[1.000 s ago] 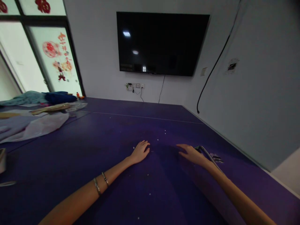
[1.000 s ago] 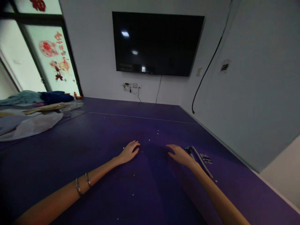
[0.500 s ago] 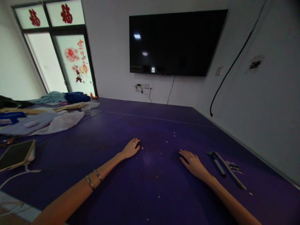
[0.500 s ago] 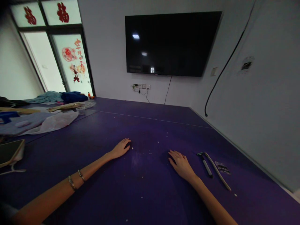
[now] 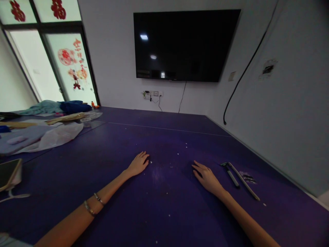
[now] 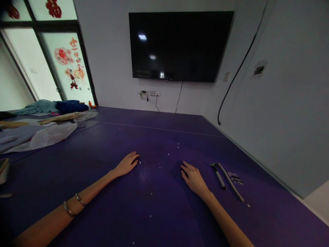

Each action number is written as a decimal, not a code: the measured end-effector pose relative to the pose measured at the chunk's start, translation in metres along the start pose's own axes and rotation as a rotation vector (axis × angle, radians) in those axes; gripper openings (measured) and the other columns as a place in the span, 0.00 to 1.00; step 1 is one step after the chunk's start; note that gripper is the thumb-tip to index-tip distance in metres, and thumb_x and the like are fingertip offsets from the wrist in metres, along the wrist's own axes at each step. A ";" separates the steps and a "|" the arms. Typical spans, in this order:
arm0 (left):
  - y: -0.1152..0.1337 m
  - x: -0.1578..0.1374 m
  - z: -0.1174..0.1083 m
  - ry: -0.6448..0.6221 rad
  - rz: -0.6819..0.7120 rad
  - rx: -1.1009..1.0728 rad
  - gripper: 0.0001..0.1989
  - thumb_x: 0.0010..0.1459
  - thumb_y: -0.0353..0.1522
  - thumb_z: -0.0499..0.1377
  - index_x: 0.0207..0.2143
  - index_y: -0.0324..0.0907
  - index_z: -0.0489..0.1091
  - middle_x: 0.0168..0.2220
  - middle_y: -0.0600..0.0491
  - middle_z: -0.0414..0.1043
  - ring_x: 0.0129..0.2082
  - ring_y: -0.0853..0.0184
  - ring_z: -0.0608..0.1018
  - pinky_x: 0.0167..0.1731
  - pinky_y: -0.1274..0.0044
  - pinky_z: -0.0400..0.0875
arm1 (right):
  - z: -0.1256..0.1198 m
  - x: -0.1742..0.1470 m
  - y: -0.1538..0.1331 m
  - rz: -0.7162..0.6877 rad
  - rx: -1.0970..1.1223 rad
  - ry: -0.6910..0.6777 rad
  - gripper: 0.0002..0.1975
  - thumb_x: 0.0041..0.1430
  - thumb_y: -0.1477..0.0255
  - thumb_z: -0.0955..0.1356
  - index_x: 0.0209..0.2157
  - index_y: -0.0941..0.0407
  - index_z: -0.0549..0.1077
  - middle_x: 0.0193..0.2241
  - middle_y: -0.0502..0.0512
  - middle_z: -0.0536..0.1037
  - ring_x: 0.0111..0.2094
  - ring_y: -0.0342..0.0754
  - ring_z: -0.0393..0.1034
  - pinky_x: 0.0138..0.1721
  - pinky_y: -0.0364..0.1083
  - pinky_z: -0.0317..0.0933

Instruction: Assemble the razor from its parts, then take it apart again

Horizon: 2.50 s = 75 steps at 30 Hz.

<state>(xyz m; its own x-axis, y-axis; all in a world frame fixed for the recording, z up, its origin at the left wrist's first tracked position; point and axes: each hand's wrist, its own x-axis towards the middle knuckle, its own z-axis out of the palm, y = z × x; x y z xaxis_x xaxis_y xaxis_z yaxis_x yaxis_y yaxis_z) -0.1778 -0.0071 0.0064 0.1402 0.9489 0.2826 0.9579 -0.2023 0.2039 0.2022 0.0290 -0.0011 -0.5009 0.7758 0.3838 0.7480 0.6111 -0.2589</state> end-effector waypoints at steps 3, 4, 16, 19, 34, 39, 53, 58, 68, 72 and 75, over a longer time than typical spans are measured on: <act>-0.001 0.000 0.001 -0.003 0.011 0.008 0.23 0.60 0.38 0.43 0.53 0.35 0.62 0.58 0.41 0.57 0.60 0.59 0.56 0.57 0.65 0.51 | 0.004 -0.001 0.004 0.045 0.002 0.086 0.20 0.59 0.69 0.57 0.47 0.60 0.71 0.54 0.63 0.66 0.53 0.55 0.62 0.54 0.56 0.56; -0.001 0.001 0.001 -0.003 0.014 0.008 0.23 0.60 0.38 0.43 0.53 0.36 0.62 0.58 0.41 0.57 0.60 0.59 0.56 0.57 0.65 0.51 | 0.006 -0.001 0.005 0.058 0.002 0.106 0.20 0.58 0.70 0.57 0.47 0.60 0.72 0.52 0.63 0.67 0.53 0.55 0.62 0.54 0.56 0.57; -0.003 -0.001 0.003 0.014 -0.002 0.006 0.23 0.60 0.39 0.43 0.53 0.39 0.62 0.58 0.44 0.57 0.60 0.60 0.56 0.57 0.65 0.52 | 0.007 -0.002 0.004 0.050 -0.014 0.101 0.19 0.57 0.73 0.58 0.46 0.61 0.72 0.48 0.64 0.71 0.52 0.56 0.62 0.54 0.57 0.55; -0.002 -0.001 0.001 0.009 0.003 0.034 0.24 0.60 0.39 0.43 0.53 0.38 0.62 0.58 0.44 0.58 0.60 0.60 0.56 0.57 0.66 0.52 | 0.006 -0.003 0.004 0.048 -0.021 0.098 0.19 0.57 0.74 0.58 0.46 0.63 0.72 0.49 0.65 0.71 0.52 0.56 0.62 0.55 0.56 0.56; -0.003 -0.001 0.002 -0.005 0.011 0.067 0.24 0.60 0.39 0.42 0.54 0.37 0.61 0.58 0.43 0.57 0.60 0.60 0.56 0.57 0.66 0.52 | 0.006 -0.003 0.005 0.055 0.013 0.101 0.19 0.57 0.73 0.58 0.46 0.64 0.71 0.49 0.66 0.70 0.53 0.56 0.61 0.55 0.56 0.54; -0.002 0.000 0.000 -0.011 0.017 0.088 0.24 0.60 0.39 0.42 0.54 0.36 0.61 0.58 0.43 0.57 0.60 0.59 0.57 0.57 0.67 0.52 | 0.005 -0.003 0.004 0.058 0.060 0.106 0.19 0.57 0.74 0.58 0.46 0.64 0.72 0.49 0.67 0.70 0.53 0.55 0.62 0.55 0.55 0.54; -0.010 0.005 0.006 0.031 0.042 0.094 0.25 0.60 0.39 0.42 0.53 0.36 0.63 0.57 0.44 0.60 0.59 0.59 0.58 0.57 0.66 0.53 | -0.092 -0.033 0.072 0.616 -0.069 0.121 0.16 0.48 0.75 0.64 0.38 0.61 0.76 0.34 0.60 0.79 0.36 0.51 0.73 0.35 0.41 0.62; -0.013 0.006 0.008 0.039 0.049 0.080 0.25 0.59 0.39 0.43 0.53 0.35 0.64 0.57 0.42 0.60 0.59 0.58 0.58 0.57 0.67 0.52 | -0.094 -0.051 0.086 0.707 -0.109 0.036 0.13 0.48 0.71 0.66 0.34 0.61 0.77 0.30 0.59 0.79 0.34 0.50 0.73 0.30 0.39 0.59; -0.014 0.006 0.007 0.038 0.058 0.087 0.25 0.59 0.38 0.43 0.52 0.34 0.64 0.56 0.42 0.61 0.59 0.58 0.59 0.57 0.67 0.52 | -0.087 -0.043 0.073 0.780 -0.143 -0.087 0.09 0.48 0.70 0.67 0.28 0.58 0.78 0.25 0.56 0.77 0.28 0.47 0.72 0.26 0.39 0.56; -0.013 0.007 0.004 0.017 0.045 0.088 0.24 0.59 0.38 0.44 0.52 0.35 0.64 0.56 0.42 0.61 0.58 0.57 0.60 0.56 0.66 0.53 | -0.085 -0.044 0.072 0.777 -0.160 -0.107 0.07 0.47 0.73 0.67 0.27 0.58 0.78 0.26 0.57 0.77 0.29 0.47 0.72 0.26 0.39 0.56; -0.005 0.009 -0.002 0.006 0.012 0.075 0.23 0.58 0.37 0.45 0.51 0.35 0.65 0.55 0.42 0.62 0.58 0.57 0.61 0.56 0.64 0.54 | -0.085 -0.045 0.072 0.776 -0.166 -0.108 0.07 0.47 0.73 0.66 0.26 0.57 0.77 0.26 0.56 0.77 0.30 0.47 0.71 0.26 0.39 0.55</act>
<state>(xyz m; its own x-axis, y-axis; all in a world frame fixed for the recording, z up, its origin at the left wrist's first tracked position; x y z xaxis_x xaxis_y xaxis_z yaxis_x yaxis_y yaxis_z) -0.1822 0.0015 0.0098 0.1504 0.9452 0.2899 0.9722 -0.1946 0.1302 0.3158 0.0251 0.0384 0.1564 0.9860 0.0582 0.9510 -0.1344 -0.2786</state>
